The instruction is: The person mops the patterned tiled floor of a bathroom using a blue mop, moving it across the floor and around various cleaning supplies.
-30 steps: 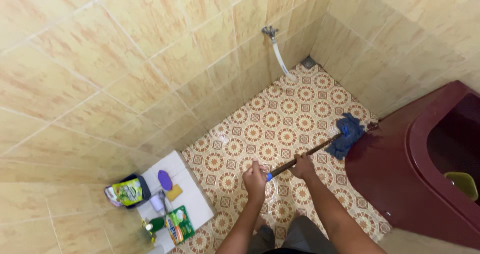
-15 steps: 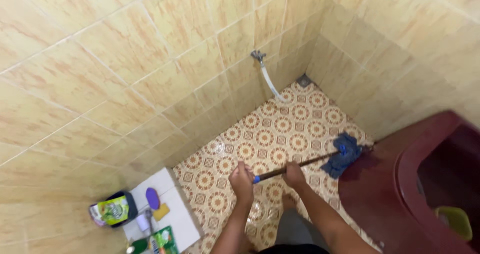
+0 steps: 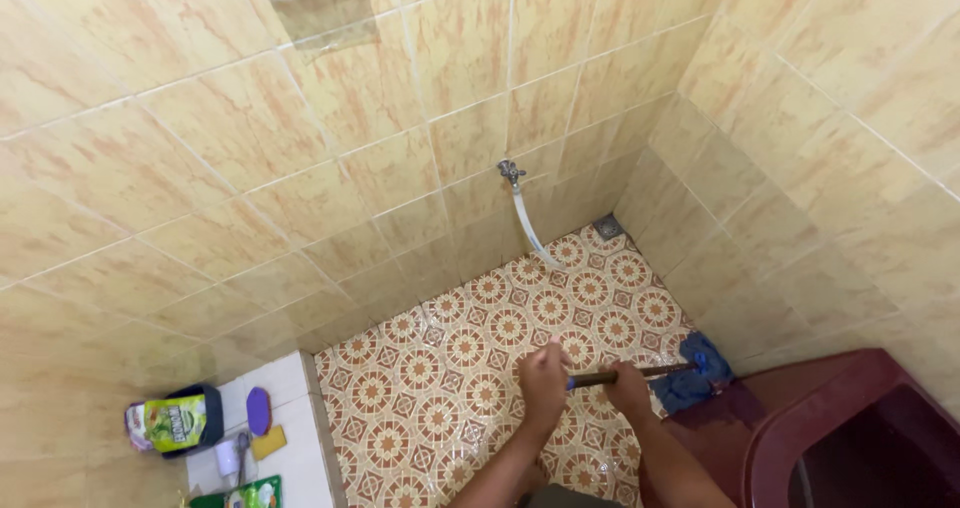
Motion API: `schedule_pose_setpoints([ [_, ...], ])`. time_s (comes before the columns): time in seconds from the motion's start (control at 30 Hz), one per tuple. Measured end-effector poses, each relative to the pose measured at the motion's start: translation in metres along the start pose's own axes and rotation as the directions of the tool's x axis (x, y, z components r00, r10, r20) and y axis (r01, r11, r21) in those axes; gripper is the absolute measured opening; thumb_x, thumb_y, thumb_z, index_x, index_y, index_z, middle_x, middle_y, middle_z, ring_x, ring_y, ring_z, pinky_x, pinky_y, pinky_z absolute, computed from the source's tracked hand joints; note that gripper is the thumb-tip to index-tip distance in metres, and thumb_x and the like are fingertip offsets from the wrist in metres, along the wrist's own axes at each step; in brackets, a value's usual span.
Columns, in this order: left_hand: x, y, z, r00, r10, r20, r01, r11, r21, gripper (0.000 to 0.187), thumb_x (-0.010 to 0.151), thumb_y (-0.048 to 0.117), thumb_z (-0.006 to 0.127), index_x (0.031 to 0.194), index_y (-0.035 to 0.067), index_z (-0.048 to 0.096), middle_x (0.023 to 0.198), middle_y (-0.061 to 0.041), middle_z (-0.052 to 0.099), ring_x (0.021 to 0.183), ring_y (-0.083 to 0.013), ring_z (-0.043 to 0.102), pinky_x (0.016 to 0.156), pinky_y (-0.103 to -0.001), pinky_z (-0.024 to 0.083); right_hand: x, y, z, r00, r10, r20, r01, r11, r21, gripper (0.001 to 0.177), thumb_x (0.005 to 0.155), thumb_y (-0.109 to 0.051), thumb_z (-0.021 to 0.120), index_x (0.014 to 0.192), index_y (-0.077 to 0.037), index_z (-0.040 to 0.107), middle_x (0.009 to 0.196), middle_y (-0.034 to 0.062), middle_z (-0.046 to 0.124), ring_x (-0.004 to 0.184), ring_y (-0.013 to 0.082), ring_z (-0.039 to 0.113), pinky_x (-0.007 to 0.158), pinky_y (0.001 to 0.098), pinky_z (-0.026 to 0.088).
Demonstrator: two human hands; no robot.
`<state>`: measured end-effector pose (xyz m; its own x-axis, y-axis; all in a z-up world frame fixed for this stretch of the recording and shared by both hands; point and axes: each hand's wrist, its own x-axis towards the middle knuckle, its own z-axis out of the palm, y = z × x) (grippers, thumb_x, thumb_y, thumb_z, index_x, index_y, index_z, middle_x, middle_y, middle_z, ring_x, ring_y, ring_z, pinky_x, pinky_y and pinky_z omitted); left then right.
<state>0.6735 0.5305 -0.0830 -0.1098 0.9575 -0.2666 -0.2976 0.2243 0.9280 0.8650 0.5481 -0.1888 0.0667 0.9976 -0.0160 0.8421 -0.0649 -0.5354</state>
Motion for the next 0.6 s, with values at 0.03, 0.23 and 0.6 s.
schedule_pose_setpoints([
  [0.03, 0.002, 0.007, 0.009, 0.999, -0.029, 0.013, 0.028, 0.998, 0.051, 0.037, 0.1, 0.02, 0.054, 0.065, 0.009, 0.059, 0.049, 0.004, 0.045, 0.037, -0.0073, 0.034, 0.034, -0.022, 0.025, 0.003, 0.001, -0.005, 0.998, 0.062, -0.004, -0.062, 0.998, 0.021, 0.027, 0.089, -0.027, 0.073, 0.078, -0.003, 0.07, 0.084, 0.0249, 0.068, 0.088, 0.0453, 0.065, 0.081, 0.0534, 0.052],
  [0.23, -0.006, 0.031, -0.023, 0.986, -0.065, -0.156, 0.072, 0.997, 0.035, 0.035, 0.101, 0.023, 0.055, 0.072, 0.008, 0.066, 0.052, 0.004, 0.048, 0.043, -0.0066, 0.04, 0.039, -0.022, 0.03, 0.007, -0.026, 0.011, 0.95, 0.211, 0.231, -0.175, 0.97, -0.168, 0.011, 0.083, -0.017, 0.07, 0.077, -0.009, 0.075, 0.076, 0.0186, 0.068, 0.078, 0.0391, 0.069, 0.076, 0.0513, 0.054],
  [0.6, -0.069, 0.104, -0.2, 0.758, 0.089, -0.646, -0.263, 0.948, -0.177, 0.034, 0.102, 0.027, 0.057, 0.078, 0.005, 0.062, 0.052, 0.003, 0.046, 0.042, -0.0088, 0.043, 0.04, -0.028, 0.04, -0.027, -0.18, 0.137, 0.867, -0.075, 0.493, 0.179, 0.969, -0.169, 0.012, 0.086, -0.024, 0.069, 0.094, -0.021, 0.077, 0.094, 0.0085, 0.075, 0.094, 0.0293, 0.072, 0.089, 0.0483, 0.054],
])
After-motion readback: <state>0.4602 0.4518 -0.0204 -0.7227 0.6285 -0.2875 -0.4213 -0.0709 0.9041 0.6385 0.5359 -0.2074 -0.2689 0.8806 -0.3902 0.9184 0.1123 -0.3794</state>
